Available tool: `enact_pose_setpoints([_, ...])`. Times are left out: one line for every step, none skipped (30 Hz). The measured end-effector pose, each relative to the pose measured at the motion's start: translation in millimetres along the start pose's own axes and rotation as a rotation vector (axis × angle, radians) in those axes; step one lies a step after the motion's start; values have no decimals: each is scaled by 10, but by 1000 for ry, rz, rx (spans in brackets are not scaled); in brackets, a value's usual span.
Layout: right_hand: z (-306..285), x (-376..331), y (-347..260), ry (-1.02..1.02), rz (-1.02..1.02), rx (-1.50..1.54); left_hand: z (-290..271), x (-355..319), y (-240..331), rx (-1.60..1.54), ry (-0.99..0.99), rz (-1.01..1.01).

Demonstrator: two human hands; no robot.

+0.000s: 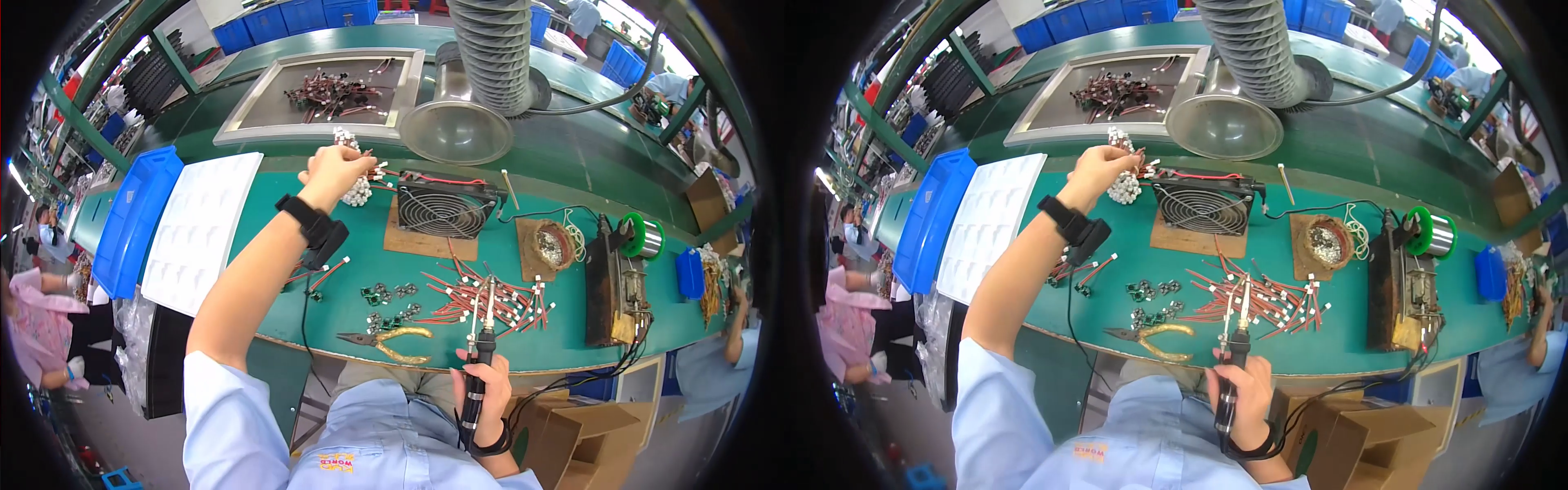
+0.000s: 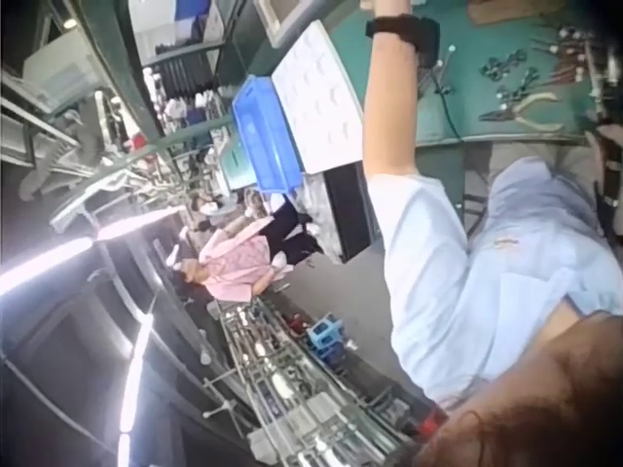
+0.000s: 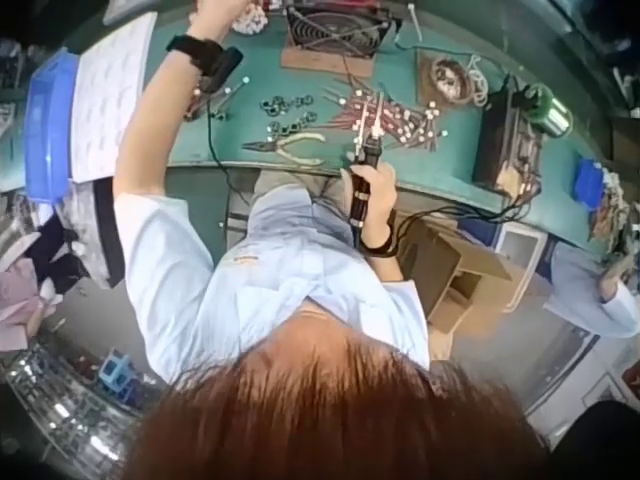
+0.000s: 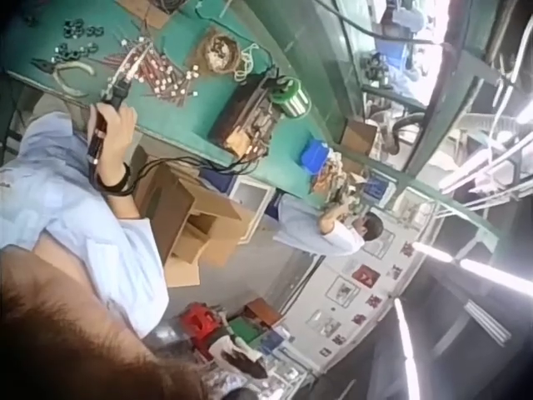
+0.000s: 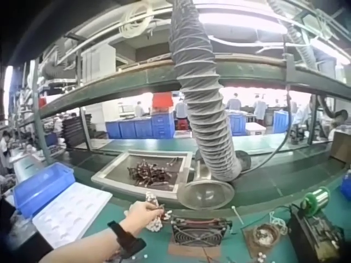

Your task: The person picks up a circuit board and a wire, joins them using a soldering iron, and then trims the excess wire with pliers. This process is repeated for another circuit board and wire before the person cleans the soldering iron tip.

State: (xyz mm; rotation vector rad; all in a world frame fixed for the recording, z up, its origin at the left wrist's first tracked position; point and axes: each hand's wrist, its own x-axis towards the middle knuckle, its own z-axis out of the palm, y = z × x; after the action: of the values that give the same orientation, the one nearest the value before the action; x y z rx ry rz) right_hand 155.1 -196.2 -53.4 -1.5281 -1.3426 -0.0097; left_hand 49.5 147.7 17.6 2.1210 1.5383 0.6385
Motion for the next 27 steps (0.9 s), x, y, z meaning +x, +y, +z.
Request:
enact_pose_setpoints([-26, -1, 45, -2, 2, -2, 18, -15, 29, 37, -63, -49])
enact_pose_setpoints([-73, -6, 97, 63, 66, 19, -7, -68, -41, 35, -2, 50])
enact_pose_setpoints([-123, -9, 159, 124, 129, 43, -84, -170, -180, 35, 61, 143])
enact_pose_setpoints([-181, -25, 219, 185, 195, 70, -223, -314, -221, -28, 44, 247])
enact_pose_setpoints([-250, -3, 282, 223, 236, 30, -373, -482, -247, -91, 28, 346])
enact_pose_setpoints([-325, 46, 355, 259, 276, -10, -495, -685, -228, -106, 10, 344])
enact_pose_setpoints([-380, 105, 435, 249, 279, 3, -624, -902, -229, -118, 2, 338])
enact_pose_setpoints([-431, 167, 518, 281, 287, -88, -695, -1100, -269, -132, -28, 292])
enact_pose_setpoints([-432, 228, 569, 311, 292, -170, -764, -1312, -315, -139, -51, 243])
enact_pose_setpoints([-421, 309, 589, 303, 296, -163, -739, -1472, -391, -102, -56, 257])
enact_pose_setpoints([-418, 404, 592, 261, 334, -239, -697, -1606, -474, -68, -62, 273])
enact_pose_setpoints([-395, 494, 599, 214, 365, -307, -662, -1746, -538, -60, -55, 260])
enact_pose_setpoints([-374, 532, 605, 168, 397, -384, -593, -1862, -583, -31, -36, 235])
enact_pose_setpoints([-352, 513, 602, 161, 397, -382, -521, -1915, -619, -4, -18, 212])
enact_pose_setpoints([-358, 449, 556, 207, 423, -284, -464, -1945, -635, -5, -22, 206])
enact_pose_setpoints([-369, 369, 502, 255, 451, -188, -397, -1966, -647, 16, 19, 217])
enact_pose_setpoints([-358, 303, 448, 305, 476, -87, -346, -1973, -666, 41, 64, 231])
enact_pose_setpoints([-342, 228, 384, 304, 478, -88, -306, -1974, -691, 64, 108, 247])
enact_pose_setpoints([-314, 149, 306, 165, 384, -24, -273, -1966, -725, 64, 105, 247])
enact_pose_setpoints([-279, 96, 239, 32, 291, 31, -210, -1940, -756, 75, 108, 240])
enact_pose_setpoints([-207, 69, 183, -35, 233, 21, -157, -1915, -781, 87, 112, 234])
enact_pose_setpoints([-121, 38, 140, -103, 176, 10, -108, -1894, -797, 97, 115, 228])
enact_pose_setpoints([-42, 21, 97, -144, 150, 5, -81, -1879, -812, 88, 107, 234])
enact_pose_setpoints([36, 14, 59, -186, 124, 1, -66, -1867, -835, 92, 128, 244])
enact_pose_setpoints([121, 37, 15, -186, 127, -7, -65, -1865, -852, 97, 153, 251])
enact_pose_setpoints([208, 76, -24, -201, 34, 34, -62, -1867, -862, 103, 178, 257])
enact_pose_setpoints([258, 93, -34, -216, -59, 76, -67, -1884, -858, 99, 175, 257])
